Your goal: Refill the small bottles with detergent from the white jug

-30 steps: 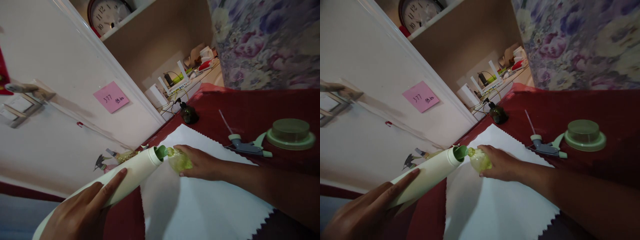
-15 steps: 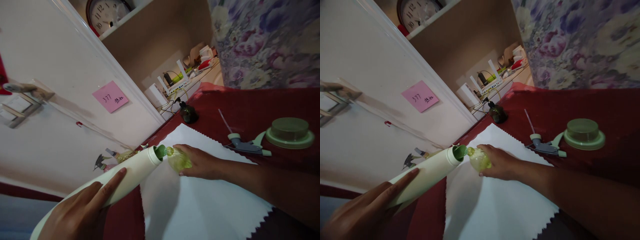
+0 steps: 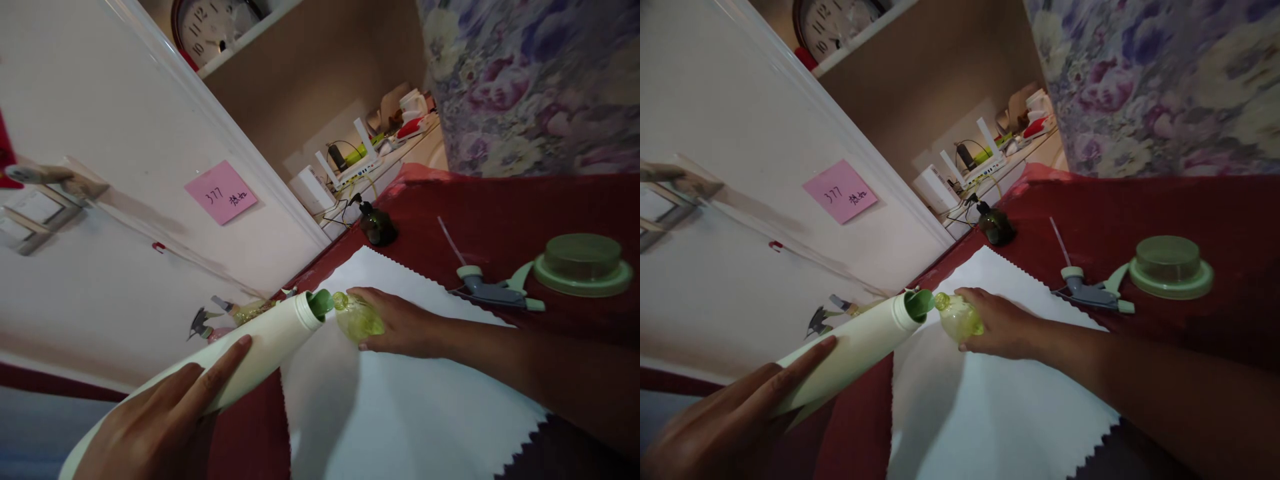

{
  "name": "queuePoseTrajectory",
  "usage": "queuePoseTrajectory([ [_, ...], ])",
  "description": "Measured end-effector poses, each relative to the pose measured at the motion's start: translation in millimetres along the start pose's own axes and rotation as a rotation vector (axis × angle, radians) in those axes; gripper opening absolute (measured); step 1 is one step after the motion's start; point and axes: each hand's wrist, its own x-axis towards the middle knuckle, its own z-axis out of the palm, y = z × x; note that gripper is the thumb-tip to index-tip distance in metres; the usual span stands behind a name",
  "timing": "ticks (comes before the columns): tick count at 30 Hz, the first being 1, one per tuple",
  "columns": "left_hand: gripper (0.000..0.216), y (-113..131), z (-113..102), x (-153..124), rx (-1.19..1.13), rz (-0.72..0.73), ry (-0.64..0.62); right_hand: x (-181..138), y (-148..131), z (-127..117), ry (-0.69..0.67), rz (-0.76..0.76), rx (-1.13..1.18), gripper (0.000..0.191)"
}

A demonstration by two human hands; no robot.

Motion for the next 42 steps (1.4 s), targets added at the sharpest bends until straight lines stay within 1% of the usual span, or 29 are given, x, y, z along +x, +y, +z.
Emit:
queuePoseTrajectory([
  [6, 0.071, 3, 3, -3, -0.076, -0.079, 0.030, -1, 2, 0, -0.002, 0.002, 0.005, 0.090],
  [15, 0.068, 6, 2, 0, -0.122, -0.097, 0.017, -1, 0, 0, 0.000, 0.006, 0.013, 0.088],
  [21, 0.069, 3, -2, 2, -0.034, -0.054, -0.013, -1, 1, 0, 0.004, 0.007, 0.014, 0.089],
  [24, 0.066, 4, -5, 2, -0.038, -0.037, -0.021, -1, 0, 0, -0.001, 0.005, 0.012, 0.089],
  [28, 0.068, 7, -6, 3, -0.040, -0.084, -0.063, -1, -2, -1, 0.003, 0.008, 0.010, 0.089],
  [30, 0.069, 8, -6, 4, -0.038, -0.080, -0.071, -1, -2, -1, 0.008, 0.007, 0.009, 0.090],
  [34, 0.069, 6, -6, 6, -0.010, -0.024, -0.026, -1, 0, 0, 0.007, 0.002, 0.004, 0.090],
  [42, 0.070, 10, -12, 10, -0.023, -0.029, -0.029, -1, -1, -1, 0.007, -0.001, 0.003, 0.088],
])
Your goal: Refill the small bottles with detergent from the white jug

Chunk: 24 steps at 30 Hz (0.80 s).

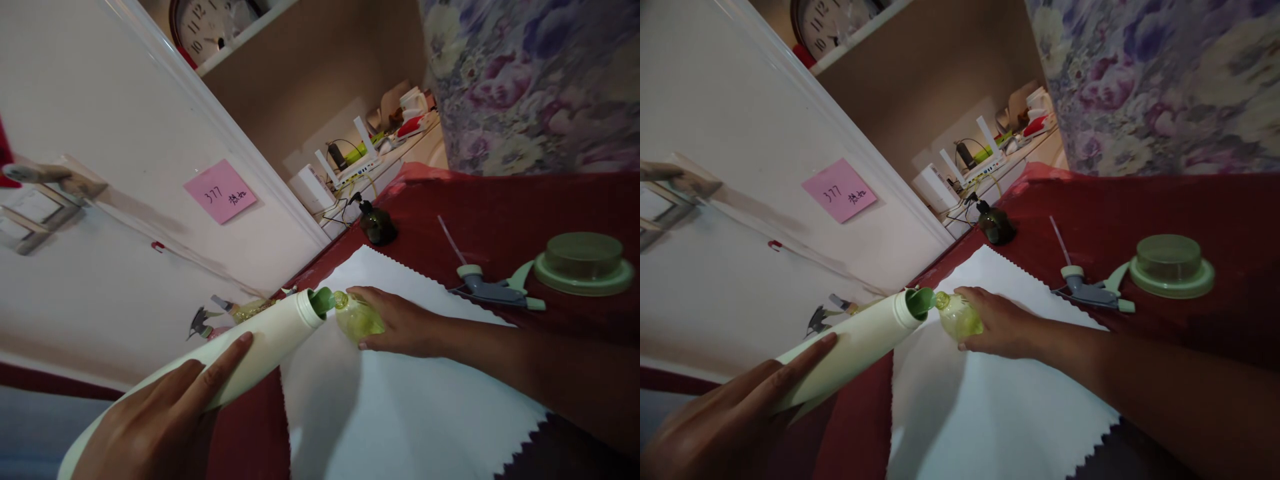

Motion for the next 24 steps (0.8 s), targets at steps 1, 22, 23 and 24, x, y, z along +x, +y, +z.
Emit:
queuePoseTrajectory([
  [1, 0.070, -0.2, 0.5, 0.1, -0.001, -0.004, 0.004, 0.1, -0.3, -0.2, 0.000, -0.001, 0.000, 0.088],
  [22, 0.069, -2.8, 8.6, -3.2, -0.085, -0.042, 0.055, 0.5, 0.2, -0.4, -0.006, 0.007, 0.015, 0.089],
  [23, 0.069, -3.0, 9.5, -3.6, -0.098, -0.046, 0.055, 0.5, 0.5, -0.4, -0.007, 0.006, 0.017, 0.089],
  [24, 0.070, -3.1, 9.8, -3.8, -0.100, -0.048, 0.047, 0.4, 0.7, -0.4, -0.007, 0.005, 0.019, 0.088],
])
